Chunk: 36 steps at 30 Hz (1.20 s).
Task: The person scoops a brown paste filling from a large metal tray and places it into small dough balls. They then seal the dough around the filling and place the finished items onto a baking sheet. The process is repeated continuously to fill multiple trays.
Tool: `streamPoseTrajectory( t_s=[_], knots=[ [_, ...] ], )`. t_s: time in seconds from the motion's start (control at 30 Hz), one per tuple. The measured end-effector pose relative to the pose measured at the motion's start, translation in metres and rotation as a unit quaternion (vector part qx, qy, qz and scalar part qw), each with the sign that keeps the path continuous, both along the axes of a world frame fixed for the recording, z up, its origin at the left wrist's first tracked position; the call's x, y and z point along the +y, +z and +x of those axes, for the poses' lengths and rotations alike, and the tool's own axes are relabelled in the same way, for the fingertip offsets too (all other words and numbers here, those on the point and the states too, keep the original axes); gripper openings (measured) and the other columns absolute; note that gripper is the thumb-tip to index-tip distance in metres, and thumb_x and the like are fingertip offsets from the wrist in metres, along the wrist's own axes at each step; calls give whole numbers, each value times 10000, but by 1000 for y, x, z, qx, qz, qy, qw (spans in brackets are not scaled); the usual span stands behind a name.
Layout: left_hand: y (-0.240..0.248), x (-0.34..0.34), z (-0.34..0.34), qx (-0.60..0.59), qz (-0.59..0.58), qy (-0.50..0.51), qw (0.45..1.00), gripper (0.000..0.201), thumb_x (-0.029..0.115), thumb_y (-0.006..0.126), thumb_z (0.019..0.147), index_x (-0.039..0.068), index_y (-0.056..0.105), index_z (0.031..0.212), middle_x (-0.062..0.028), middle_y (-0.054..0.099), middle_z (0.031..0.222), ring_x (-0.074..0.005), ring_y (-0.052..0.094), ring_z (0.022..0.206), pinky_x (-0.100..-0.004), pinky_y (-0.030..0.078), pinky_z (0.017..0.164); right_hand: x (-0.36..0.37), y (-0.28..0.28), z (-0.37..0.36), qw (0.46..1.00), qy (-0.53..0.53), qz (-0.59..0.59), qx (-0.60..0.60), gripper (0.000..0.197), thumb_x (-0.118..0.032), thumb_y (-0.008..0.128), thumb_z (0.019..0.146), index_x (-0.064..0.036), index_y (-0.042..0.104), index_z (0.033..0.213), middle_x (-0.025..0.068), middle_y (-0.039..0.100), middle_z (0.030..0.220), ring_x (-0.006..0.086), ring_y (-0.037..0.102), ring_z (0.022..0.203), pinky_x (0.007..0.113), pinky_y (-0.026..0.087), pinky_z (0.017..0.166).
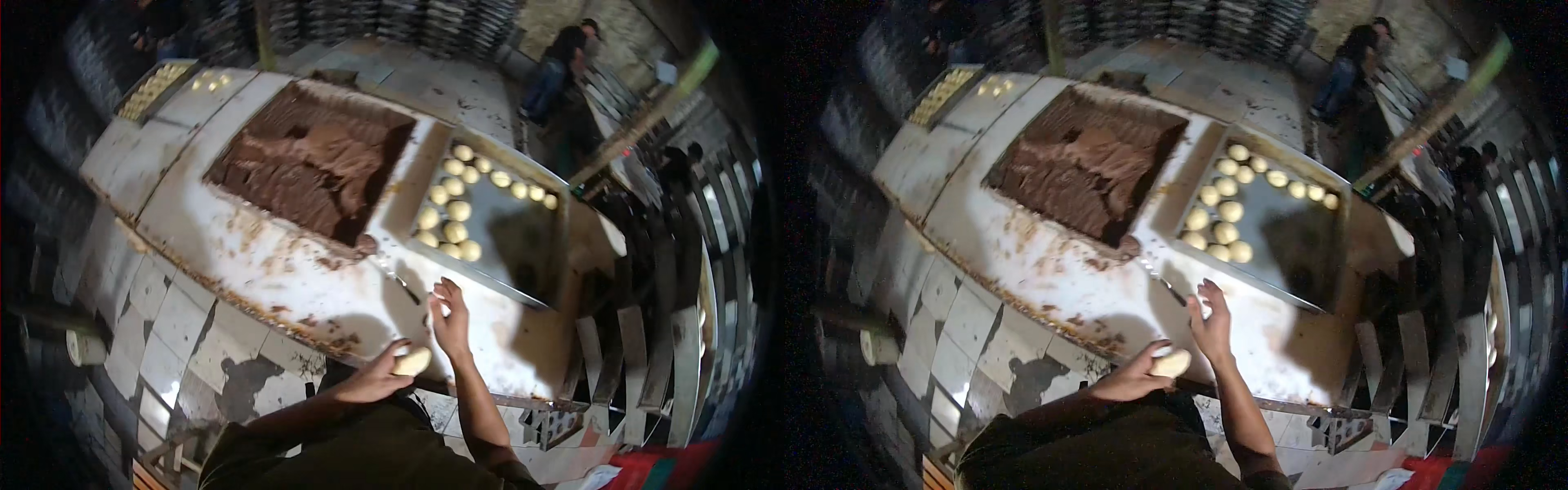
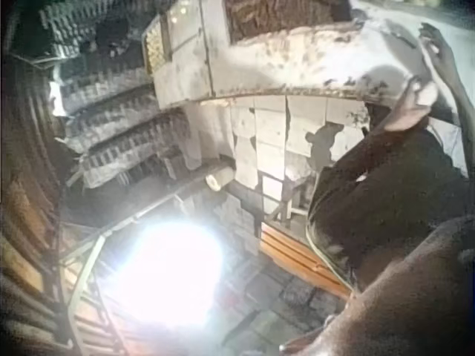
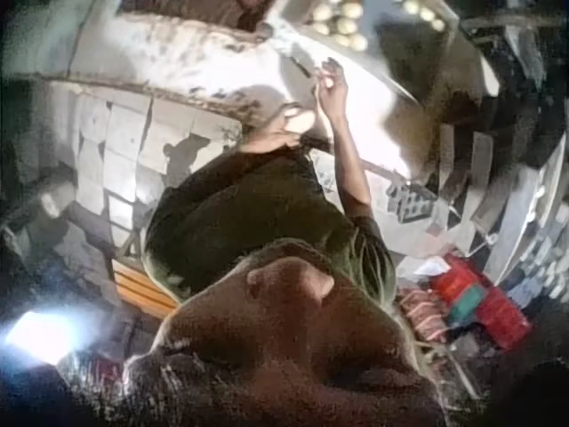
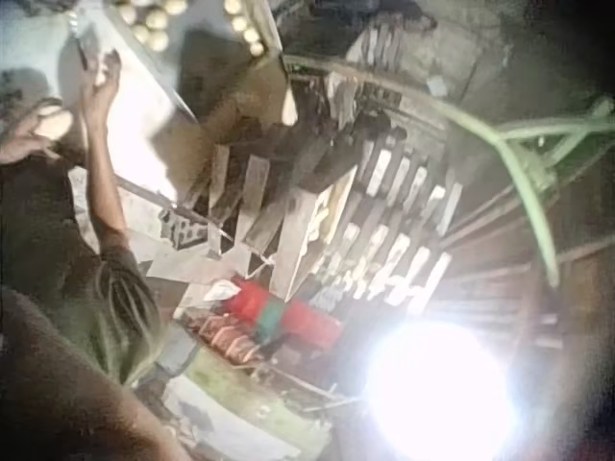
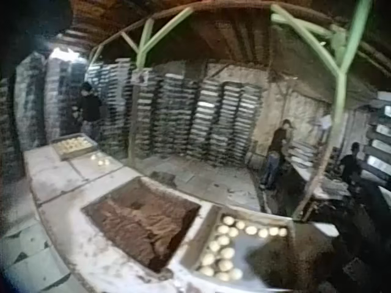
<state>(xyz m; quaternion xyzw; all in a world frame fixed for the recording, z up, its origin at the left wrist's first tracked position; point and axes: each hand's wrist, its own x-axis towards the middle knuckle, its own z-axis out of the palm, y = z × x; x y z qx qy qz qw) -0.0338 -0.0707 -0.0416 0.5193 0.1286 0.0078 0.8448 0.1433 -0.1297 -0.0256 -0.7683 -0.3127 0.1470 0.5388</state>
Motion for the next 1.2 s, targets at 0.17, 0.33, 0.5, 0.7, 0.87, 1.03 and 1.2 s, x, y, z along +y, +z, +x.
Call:
streamPoseTrajectory(
  t_s=[0.17, 0.33, 0.5, 0.7, 0.87, 1.03, 1.2],
  knots=[
    [3, 85, -60, 55, -138, 143, 979, 439, 98, 654, 816, 44, 469, 1210, -70, 534, 1072, -168, 538, 998, -262, 463, 817, 79, -48, -43, 973, -26, -60, -219, 257, -75, 586, 840, 18, 509, 1068, 204, 546, 990, 338, 556, 896, 396, 452, 766],
    [8, 111, -40, 151, -165, 226, 948, 384, 79, 587, 854, 4, 469, 1212, -47, 558, 1056, -118, 534, 939, -247, 453, 780, 102, 19, -88, 966, 0, -102, -239, 84, 4, 496, 861, 4, 558, 919, 181, 562, 825, 349, 555, 740, 400, 449, 652],
    [38, 115, -19, 2, -265, 203, 943, 464, 26, 538, 846, 6, 412, 1291, -67, 526, 1180, -129, 511, 1018, -245, 391, 903, 153, 55, -45, 966, 16, -165, -199, 162, -118, 474, 906, 15, 503, 995, 184, 537, 802, 375, 520, 741, 393, 429, 670],
    [16, 142, -48, 34, -242, 268, 932, 300, 210, 537, 902, -28, 552, 1083, -71, 607, 987, -127, 538, 908, -247, 416, 827, 210, 106, 9, 660, 321, -429, -527, 262, -99, 523, 812, -50, 541, 1069, 164, 575, 1030, 330, 611, 838, 439, 495, 710],
    [34, 144, -58, 87, -184, 271, 941, 421, 325, 460, 945, -36, 579, 1127, -88, 626, 963, -116, 525, 928, -245, 412, 832, 260, 83, 24, 467, 417, -440, -643, 251, -94, 504, 800, -24, 550, 1037, 136, 590, 1046, 281, 640, 841, 397, 520, 661],
    [22, 153, -72, 90, -234, 329, 910, 551, 400, 414, 952, -75, 483, 1223, -140, 570, 1130, -143, 517, 1016, -254, 408, 884, 253, 100, 11, 515, 472, -530, -481, 185, -119, 466, 813, -47, 585, 937, 152, 633, 851, 316, 615, 869, 438, 495, 735],
    [36, 174, -63, 53, -346, 329, 877, 476, 308, 415, 954, -73, 429, 1241, -133, 519, 1204, -175, 515, 1086, -302, 410, 949, 228, 156, 17, 656, 434, -499, -365, 171, -196, 506, 872, -44, 584, 868, 143, 635, 857, 322, 613, 816, 414, 481, 686]
  ],
)
